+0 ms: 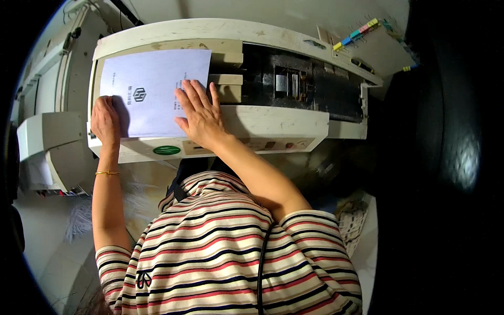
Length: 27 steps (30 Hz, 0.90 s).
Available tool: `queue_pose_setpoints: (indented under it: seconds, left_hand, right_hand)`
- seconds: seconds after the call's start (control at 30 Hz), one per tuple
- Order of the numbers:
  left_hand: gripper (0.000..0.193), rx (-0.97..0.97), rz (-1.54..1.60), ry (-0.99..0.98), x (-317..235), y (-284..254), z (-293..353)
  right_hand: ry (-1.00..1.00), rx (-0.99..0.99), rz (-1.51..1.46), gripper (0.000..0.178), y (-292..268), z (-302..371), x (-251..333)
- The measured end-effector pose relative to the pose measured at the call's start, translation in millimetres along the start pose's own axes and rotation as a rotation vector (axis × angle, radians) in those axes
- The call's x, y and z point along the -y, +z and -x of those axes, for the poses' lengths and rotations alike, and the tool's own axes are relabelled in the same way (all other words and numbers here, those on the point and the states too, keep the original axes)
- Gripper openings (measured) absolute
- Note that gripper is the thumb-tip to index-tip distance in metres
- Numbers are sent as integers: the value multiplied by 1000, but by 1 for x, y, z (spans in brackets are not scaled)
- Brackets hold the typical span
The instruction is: The person loads sheets of paper into a paper processing machine, adjusts internal components, and retrieves processed sheets. They repeat the loading and adjustment steps several times while handling stacks of paper.
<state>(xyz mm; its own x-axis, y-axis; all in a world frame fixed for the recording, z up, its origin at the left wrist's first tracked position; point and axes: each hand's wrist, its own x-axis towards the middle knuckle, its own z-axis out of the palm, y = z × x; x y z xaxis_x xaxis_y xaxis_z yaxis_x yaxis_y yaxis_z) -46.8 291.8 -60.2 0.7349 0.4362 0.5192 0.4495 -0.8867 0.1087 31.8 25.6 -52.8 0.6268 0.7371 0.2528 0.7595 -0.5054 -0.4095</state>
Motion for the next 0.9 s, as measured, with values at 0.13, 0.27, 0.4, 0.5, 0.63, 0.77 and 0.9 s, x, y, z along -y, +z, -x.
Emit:
queue_pose_setpoints:
  seconds: [0.13,0.27,0.4,0.5,0.63,0.77,0.9]
  left_hand:
    - [9,42,103,-176,-41,4,20]
    - [15,0,62,-299,-92,6,21]
    - [18,15,0,-464,-107,11,16]
    - [18,3,-34,-439,-104,13,21]
    - [15,-2,-58,-462,-107,13,18]
    - [14,16,16,-594,-110,8,19]
    - [20,-71,431,-657,-99,-2,26]
  right_hand:
    - [-71,189,-262,57,-45,5,-53]
    - [-38,-40,-196,30,-111,-41,-152]
    - [15,76,-188,24,-145,-89,-235]
    - [37,122,-348,17,-147,-96,-227]
    - [66,83,-456,15,-128,-77,-233]
    - [316,82,-833,16,-120,-68,-233]
    - [252,256,-905,18,-134,-75,-173]
